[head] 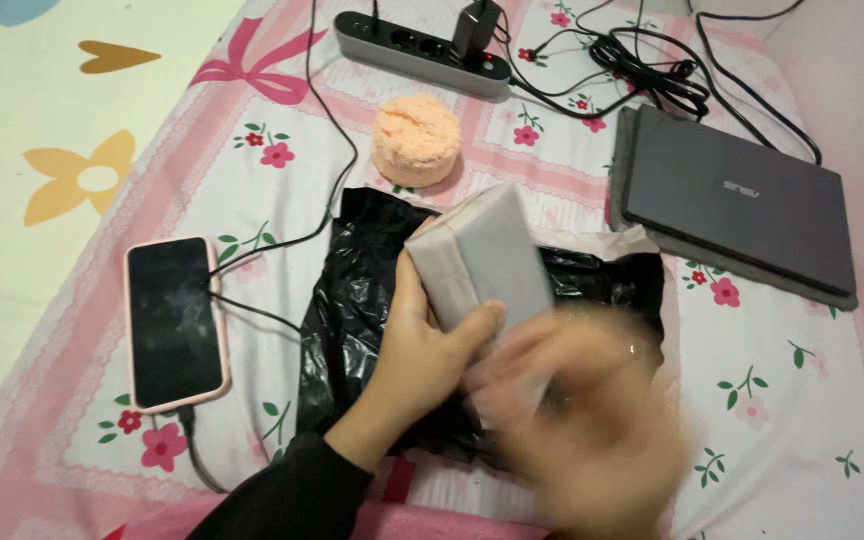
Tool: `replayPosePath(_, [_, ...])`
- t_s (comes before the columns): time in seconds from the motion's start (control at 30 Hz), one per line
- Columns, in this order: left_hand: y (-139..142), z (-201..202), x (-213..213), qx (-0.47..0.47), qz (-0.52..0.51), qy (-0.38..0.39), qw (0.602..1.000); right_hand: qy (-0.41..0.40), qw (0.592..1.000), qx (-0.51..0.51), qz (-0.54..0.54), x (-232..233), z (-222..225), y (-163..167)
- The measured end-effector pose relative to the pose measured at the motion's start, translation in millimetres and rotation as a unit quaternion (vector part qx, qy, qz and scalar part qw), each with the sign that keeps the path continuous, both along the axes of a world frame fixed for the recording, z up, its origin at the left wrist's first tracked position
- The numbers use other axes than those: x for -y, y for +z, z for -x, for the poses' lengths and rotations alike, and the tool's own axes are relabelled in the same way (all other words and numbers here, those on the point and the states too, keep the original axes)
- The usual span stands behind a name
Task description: The person sits at a bed and unwraps a gray box by peeling off white paper wrapping and pulling it out of a black plastic courier bag. They set the paper and bag aside, revealing a branded product box and the gray item, then arrange the unpacked items on the bed.
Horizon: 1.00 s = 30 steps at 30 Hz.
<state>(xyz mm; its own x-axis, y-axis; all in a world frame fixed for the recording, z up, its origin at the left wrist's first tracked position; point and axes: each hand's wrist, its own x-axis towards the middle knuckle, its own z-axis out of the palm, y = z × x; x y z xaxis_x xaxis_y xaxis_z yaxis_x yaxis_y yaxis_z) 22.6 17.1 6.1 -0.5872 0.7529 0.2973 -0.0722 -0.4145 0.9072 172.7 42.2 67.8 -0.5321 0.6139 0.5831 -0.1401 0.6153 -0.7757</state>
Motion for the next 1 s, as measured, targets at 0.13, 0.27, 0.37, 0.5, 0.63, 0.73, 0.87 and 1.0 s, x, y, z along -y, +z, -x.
replayPosePath(0.13, [-13,17,-5,0.079,-0.015,-0.026,0.996,-0.076,0.966,-0.085,0.233,-93,-17,-33])
replayPosePath(0.27, [-31,25,-11,0.058,0.011,0.061,0.996,-0.107,0.916,0.204,0.327,-132,-10,-110])
replayPosePath(0.37, [-51,31,-15,0.068,0.074,0.088,0.991,-0.212,0.838,0.431,0.259,-136,-1,-150])
replayPosePath(0.5, [-81,44,-22,0.156,0.123,0.099,0.975,-0.276,0.826,0.485,0.08,-134,0,-170])
replayPosePath(0.63, [-101,57,-24,0.235,0.143,0.106,0.956,-0.286,0.85,0.43,-0.106,-135,-7,-176])
replayPosePath(0.73, [-96,61,-23,0.217,0.156,0.1,0.959,-0.273,0.866,0.418,-0.042,-139,-11,-159])
replayPosePath(0.87, [-52,58,-13,0.134,0.111,0.015,0.985,-0.205,0.884,0.352,0.229,-130,-22,-83])
replayPosePath(1.0, [8,34,10,0.052,-0.028,-0.146,0.988,-0.153,0.983,0.07,0.075,-67,-21,-11])
